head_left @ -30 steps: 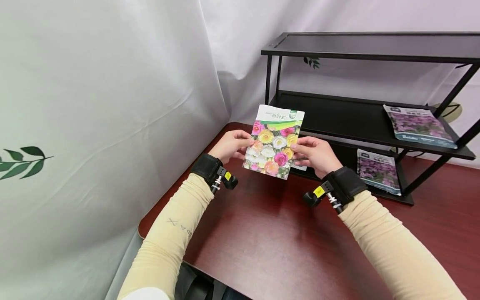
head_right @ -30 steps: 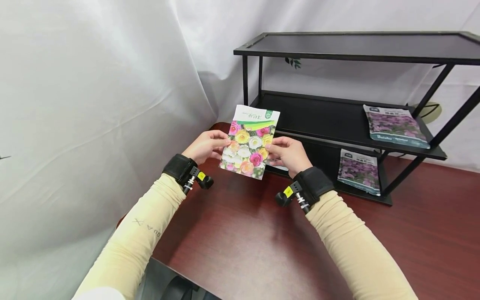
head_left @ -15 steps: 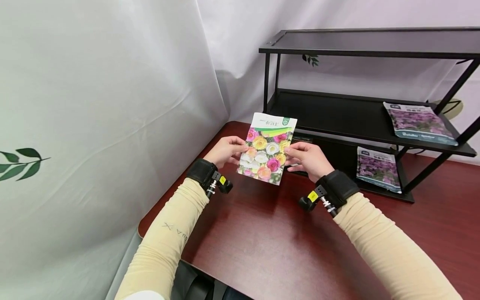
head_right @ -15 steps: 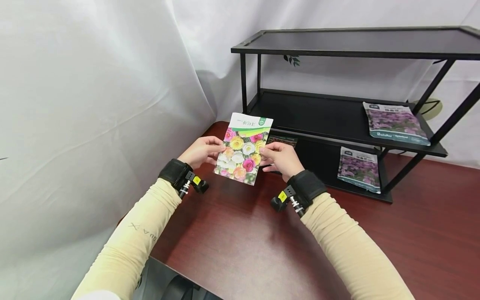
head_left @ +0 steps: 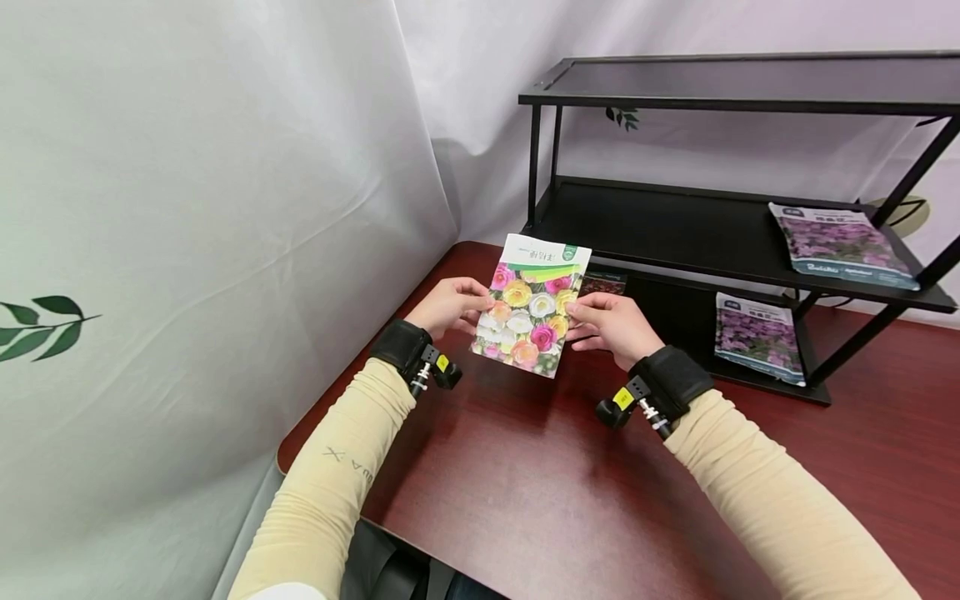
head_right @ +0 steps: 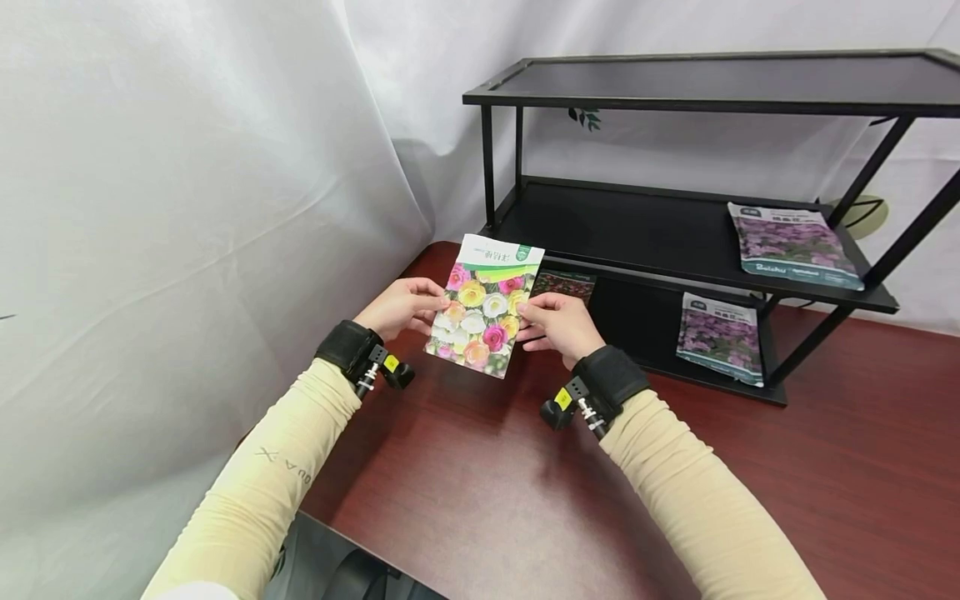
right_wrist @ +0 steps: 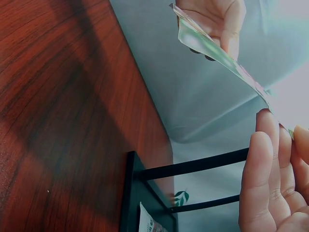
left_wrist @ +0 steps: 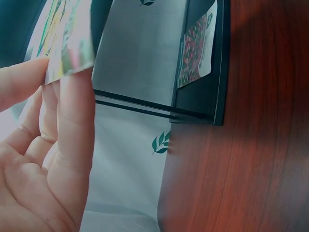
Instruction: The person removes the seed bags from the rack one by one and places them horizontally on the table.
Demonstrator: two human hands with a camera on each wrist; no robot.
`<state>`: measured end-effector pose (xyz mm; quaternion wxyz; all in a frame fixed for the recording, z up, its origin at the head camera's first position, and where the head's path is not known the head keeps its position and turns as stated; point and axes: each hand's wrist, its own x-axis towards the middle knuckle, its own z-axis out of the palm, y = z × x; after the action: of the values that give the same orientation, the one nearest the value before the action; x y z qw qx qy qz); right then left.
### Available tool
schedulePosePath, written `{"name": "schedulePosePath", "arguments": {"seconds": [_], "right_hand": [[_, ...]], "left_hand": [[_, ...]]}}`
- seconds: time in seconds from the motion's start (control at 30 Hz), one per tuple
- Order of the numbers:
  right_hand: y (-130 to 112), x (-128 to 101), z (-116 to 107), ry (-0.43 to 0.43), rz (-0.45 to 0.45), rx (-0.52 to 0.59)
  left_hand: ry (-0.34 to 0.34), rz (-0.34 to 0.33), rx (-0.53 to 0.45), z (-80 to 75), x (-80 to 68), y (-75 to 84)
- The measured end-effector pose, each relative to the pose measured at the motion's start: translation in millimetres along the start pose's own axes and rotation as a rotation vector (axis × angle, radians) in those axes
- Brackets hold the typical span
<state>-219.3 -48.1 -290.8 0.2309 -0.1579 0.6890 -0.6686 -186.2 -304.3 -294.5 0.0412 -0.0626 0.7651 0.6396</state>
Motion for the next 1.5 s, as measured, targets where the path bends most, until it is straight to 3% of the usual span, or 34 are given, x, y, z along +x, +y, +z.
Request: {"name": "schedulePosePath", "arguments": {"seconds": [0.5,1.0,1.5], "right_hand": [[14.1,6.0,6.5,-0.001,0.027,0.017],[37.1,10.0,13.8,-0.034,0.083,0.015],[68.6,20.6,31.4,-0.044,0.168,-0.007]], "left_hand": [[0.007,-0.029,0.044,-5.4,-3.2,-9.9],[0.0,-0.058,0.194,-11.9,-5.6,-27.5],[-0.027,-0.153,0.222,-22.1,-6.0,-53.2]]}}
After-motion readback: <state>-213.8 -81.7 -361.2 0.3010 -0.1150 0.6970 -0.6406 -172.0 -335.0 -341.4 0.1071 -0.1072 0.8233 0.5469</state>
